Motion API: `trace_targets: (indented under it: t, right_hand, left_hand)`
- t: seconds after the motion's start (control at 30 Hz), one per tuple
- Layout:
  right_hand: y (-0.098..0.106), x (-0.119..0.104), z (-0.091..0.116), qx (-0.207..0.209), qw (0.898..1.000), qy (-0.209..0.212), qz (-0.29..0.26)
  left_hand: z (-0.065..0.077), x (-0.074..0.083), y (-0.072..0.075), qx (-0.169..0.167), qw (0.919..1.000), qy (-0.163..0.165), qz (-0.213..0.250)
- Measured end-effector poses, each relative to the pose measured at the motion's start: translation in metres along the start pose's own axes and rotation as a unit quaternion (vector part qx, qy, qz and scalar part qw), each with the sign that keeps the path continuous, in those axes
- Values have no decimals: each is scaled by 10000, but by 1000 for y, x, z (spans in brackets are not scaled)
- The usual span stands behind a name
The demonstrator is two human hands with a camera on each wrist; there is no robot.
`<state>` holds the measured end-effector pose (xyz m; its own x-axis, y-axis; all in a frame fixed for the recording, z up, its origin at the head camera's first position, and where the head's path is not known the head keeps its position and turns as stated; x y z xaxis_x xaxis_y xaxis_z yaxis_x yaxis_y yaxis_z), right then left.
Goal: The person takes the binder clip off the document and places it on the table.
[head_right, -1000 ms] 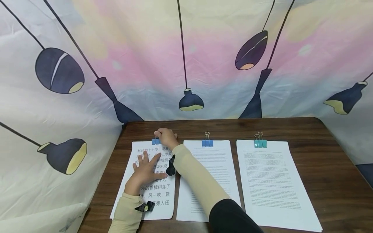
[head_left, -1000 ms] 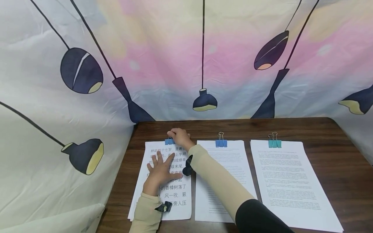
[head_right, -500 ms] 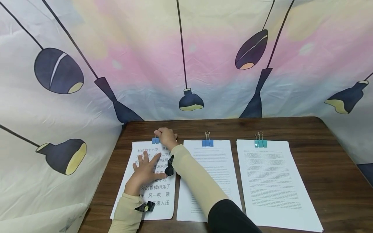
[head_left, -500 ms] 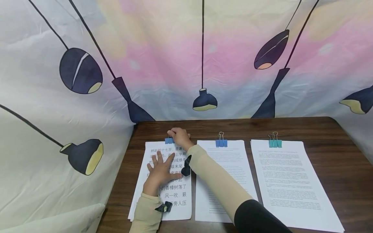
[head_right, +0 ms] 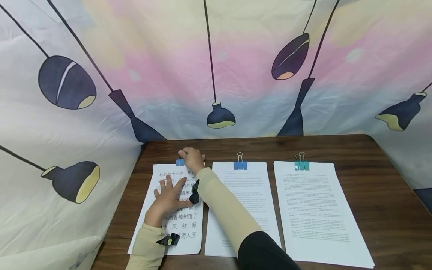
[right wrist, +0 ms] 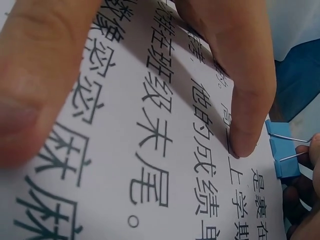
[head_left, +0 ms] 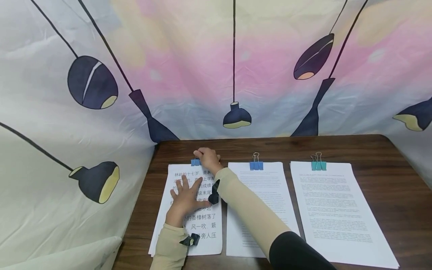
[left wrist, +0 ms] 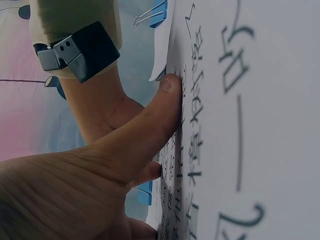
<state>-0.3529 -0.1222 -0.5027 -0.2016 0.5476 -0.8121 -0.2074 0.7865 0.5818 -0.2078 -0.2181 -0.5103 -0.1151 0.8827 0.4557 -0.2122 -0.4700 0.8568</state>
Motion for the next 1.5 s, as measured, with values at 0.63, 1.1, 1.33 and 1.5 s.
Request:
trace_targets:
  t: [0.63, 1.1, 1.33, 1.5]
  right_hand:
    - [-2, -1, -1, 284, 9996, 26, 42]
    - [3, 1, -5, 356, 9993, -61, -139]
    - [5, -1, -7, 129, 9999, 12, -61]
    - [5, 0, -8, -51, 9997, 44, -219]
  left_hand:
    - [-1, -2, -2, 15, 10000, 34, 32]
    - [0, -1, -3, 61, 10000, 9, -23]
    - [-2, 1, -1, 34, 10000, 13, -44]
    - [-2, -2, -2, -83, 9999, 82, 90]
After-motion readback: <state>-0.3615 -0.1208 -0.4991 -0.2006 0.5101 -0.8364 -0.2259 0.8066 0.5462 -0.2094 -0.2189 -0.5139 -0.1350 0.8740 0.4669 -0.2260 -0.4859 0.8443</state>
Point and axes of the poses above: each hand's wrist, its own z-axis away from the middle knuckle, its own y-axis out of the back of the hand, x = y × z, the point moved 5 cm from there along -z, towards the middle knuckle, and after that the axes turned 4 degrees about y, right-handed, at the moved point
